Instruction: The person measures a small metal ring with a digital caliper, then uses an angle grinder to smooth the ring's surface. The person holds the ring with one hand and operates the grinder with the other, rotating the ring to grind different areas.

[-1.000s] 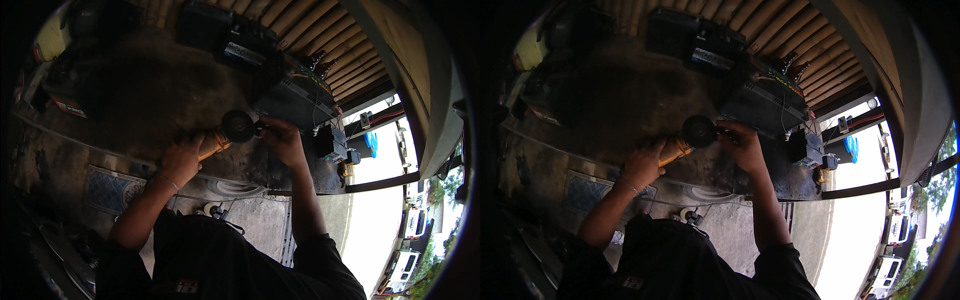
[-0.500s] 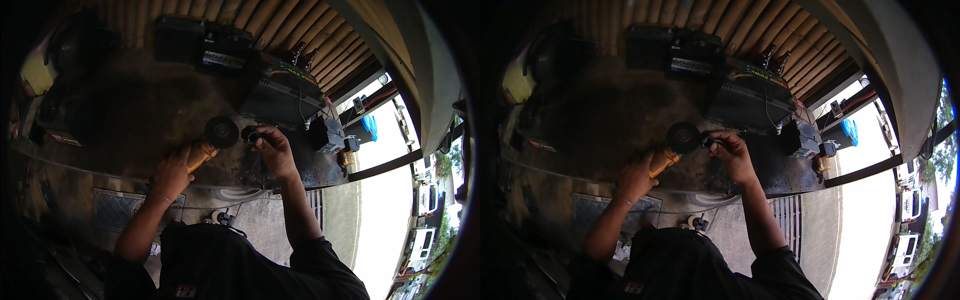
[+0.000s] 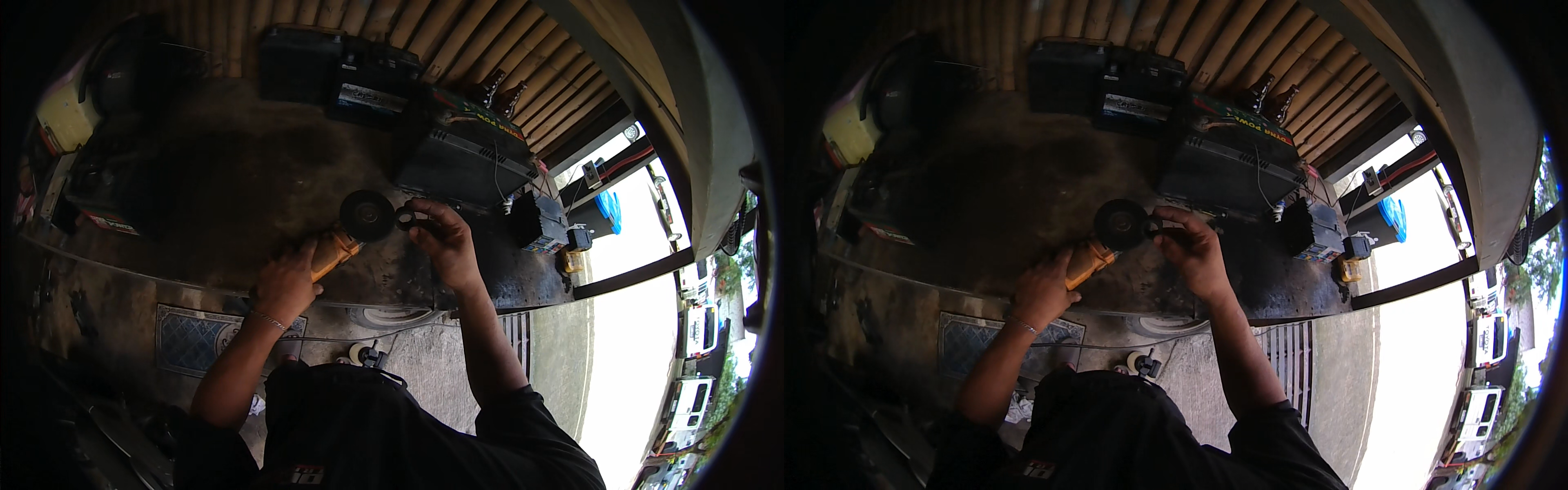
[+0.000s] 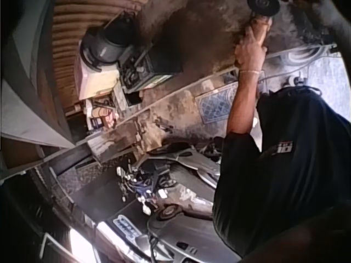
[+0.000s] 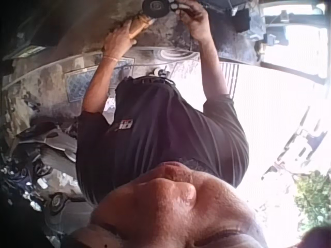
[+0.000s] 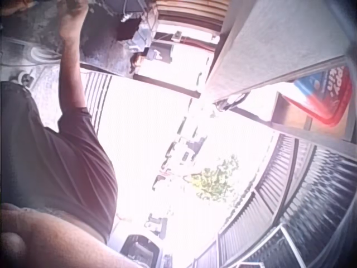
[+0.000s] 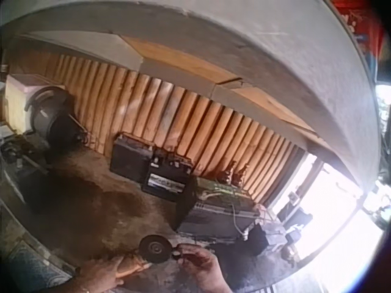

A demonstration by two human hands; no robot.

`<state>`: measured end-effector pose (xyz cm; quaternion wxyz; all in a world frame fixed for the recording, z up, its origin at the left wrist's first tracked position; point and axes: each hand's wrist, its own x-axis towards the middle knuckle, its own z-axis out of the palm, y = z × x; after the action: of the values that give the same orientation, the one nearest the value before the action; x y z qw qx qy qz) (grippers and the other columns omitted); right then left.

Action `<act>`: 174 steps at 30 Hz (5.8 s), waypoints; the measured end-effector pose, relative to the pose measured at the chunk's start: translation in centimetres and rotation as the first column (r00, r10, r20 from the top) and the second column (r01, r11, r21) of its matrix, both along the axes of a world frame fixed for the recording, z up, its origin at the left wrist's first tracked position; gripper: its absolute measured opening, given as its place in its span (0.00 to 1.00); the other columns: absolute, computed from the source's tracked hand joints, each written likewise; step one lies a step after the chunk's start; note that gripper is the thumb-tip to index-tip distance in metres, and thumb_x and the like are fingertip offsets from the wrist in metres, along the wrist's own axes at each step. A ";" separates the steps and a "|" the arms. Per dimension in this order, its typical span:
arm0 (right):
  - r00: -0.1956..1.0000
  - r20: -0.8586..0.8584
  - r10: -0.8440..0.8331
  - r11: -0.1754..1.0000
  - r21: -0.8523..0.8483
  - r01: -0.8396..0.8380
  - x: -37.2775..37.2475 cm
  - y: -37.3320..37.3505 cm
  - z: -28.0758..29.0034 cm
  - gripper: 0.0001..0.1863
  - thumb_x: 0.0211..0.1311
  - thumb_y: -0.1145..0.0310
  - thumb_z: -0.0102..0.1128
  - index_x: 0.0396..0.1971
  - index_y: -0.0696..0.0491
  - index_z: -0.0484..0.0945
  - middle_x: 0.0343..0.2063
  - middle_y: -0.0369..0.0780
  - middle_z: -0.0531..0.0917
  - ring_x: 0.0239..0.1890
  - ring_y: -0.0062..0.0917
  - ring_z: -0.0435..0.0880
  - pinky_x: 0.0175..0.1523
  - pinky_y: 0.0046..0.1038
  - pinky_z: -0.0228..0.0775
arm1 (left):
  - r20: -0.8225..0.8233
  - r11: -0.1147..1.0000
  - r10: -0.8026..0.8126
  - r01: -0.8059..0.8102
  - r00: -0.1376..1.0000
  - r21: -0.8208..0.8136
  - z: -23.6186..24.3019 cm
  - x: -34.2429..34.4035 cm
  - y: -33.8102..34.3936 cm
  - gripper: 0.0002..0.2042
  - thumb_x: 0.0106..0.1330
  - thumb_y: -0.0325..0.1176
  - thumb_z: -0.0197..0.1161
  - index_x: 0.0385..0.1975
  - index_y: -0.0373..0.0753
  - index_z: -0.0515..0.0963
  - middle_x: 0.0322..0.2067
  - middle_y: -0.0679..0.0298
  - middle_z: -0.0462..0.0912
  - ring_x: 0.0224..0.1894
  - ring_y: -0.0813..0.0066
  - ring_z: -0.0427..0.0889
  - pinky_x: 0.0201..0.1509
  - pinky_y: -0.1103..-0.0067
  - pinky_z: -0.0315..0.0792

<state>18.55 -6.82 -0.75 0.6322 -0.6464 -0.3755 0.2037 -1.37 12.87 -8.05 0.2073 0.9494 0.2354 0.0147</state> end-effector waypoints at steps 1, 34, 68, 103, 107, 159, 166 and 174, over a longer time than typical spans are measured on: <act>1.000 -0.008 0.000 1.000 0.022 0.000 -0.1 0.0 0.0 0.20 0.67 0.83 0.64 0.58 0.57 0.80 0.53 0.37 0.84 0.54 0.18 0.82 0.57 0.21 0.74 | -0.003 1.000 0.006 -0.006 1.000 -0.003 0.0 0.0 0.0 0.46 0.51 0.42 0.81 0.71 0.42 0.64 0.53 0.51 0.83 0.55 0.53 0.83 0.60 0.61 0.74; 0.935 0.341 -0.102 0.951 -0.243 0.193 1.4 1.5 -1.8 0.14 0.63 0.73 0.72 0.48 0.57 0.86 0.43 0.42 0.90 0.45 0.23 0.89 0.47 0.25 0.80 | 0.060 0.998 -0.026 0.029 0.998 -0.051 -0.4 -0.2 0.1 0.44 0.52 0.40 0.81 0.70 0.41 0.64 0.51 0.53 0.84 0.54 0.53 0.83 0.57 0.60 0.75; 0.719 0.688 0.095 0.896 -0.374 0.240 1.1 2.2 0.7 0.12 0.59 0.75 0.72 0.44 0.53 0.89 0.46 0.44 0.89 0.48 0.35 0.89 0.53 0.32 0.80 | 0.051 1.000 -0.022 0.021 0.998 0.005 -0.5 -0.2 0.2 0.45 0.52 0.40 0.80 0.71 0.41 0.63 0.50 0.55 0.84 0.54 0.55 0.83 0.58 0.63 0.75; 0.719 0.691 0.077 0.926 -0.317 0.206 1.9 2.0 -0.2 0.13 0.58 0.76 0.72 0.44 0.51 0.90 0.45 0.44 0.89 0.48 0.33 0.89 0.51 0.31 0.81 | 0.053 1.000 -0.013 0.013 0.999 0.008 -1.0 0.0 0.3 0.46 0.51 0.41 0.81 0.71 0.41 0.62 0.51 0.54 0.84 0.55 0.55 0.82 0.59 0.63 0.75; 0.776 0.627 0.071 0.915 -0.351 0.200 2.3 1.5 -0.4 0.13 0.59 0.77 0.72 0.45 0.52 0.90 0.46 0.43 0.89 0.48 0.29 0.89 0.49 0.29 0.81 | 0.041 1.000 -0.013 0.013 0.999 0.010 -0.9 -0.1 0.3 0.47 0.51 0.41 0.81 0.72 0.41 0.62 0.51 0.54 0.84 0.56 0.55 0.82 0.59 0.63 0.74; 0.733 -0.630 0.255 0.950 0.304 -0.070 1.4 0.0 -0.1 0.14 0.77 0.65 0.57 0.58 0.51 0.75 0.53 0.43 0.83 0.51 0.37 0.86 0.52 0.33 0.78 | -0.009 0.999 -0.003 0.002 1.000 -0.036 0.0 0.1 0.1 0.47 0.52 0.40 0.81 0.72 0.41 0.61 0.56 0.53 0.82 0.59 0.53 0.80 0.61 0.60 0.73; 0.631 -0.706 0.320 0.926 0.375 -0.048 0.9 -0.4 0.0 0.15 0.75 0.67 0.59 0.58 0.50 0.74 0.53 0.45 0.83 0.53 0.39 0.86 0.52 0.35 0.79 | 0.018 1.000 0.005 -0.005 1.000 0.015 0.0 0.0 0.1 0.44 0.53 0.40 0.80 0.70 0.41 0.63 0.49 0.56 0.85 0.55 0.59 0.84 0.60 0.61 0.74; 0.802 -0.523 0.289 0.932 0.344 -0.111 1.4 -0.9 -0.6 0.18 0.67 0.77 0.67 0.56 0.50 0.79 0.55 0.47 0.83 0.55 0.38 0.84 0.56 0.32 0.80 | 0.022 1.000 0.017 -0.017 1.000 0.017 0.3 0.1 0.0 0.45 0.52 0.40 0.80 0.71 0.42 0.63 0.49 0.54 0.84 0.54 0.55 0.83 0.61 0.60 0.73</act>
<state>19.95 -7.68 -1.30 0.7789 -0.4105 -0.2642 0.3937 -1.27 12.90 -7.80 0.2015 0.9489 0.2411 0.0291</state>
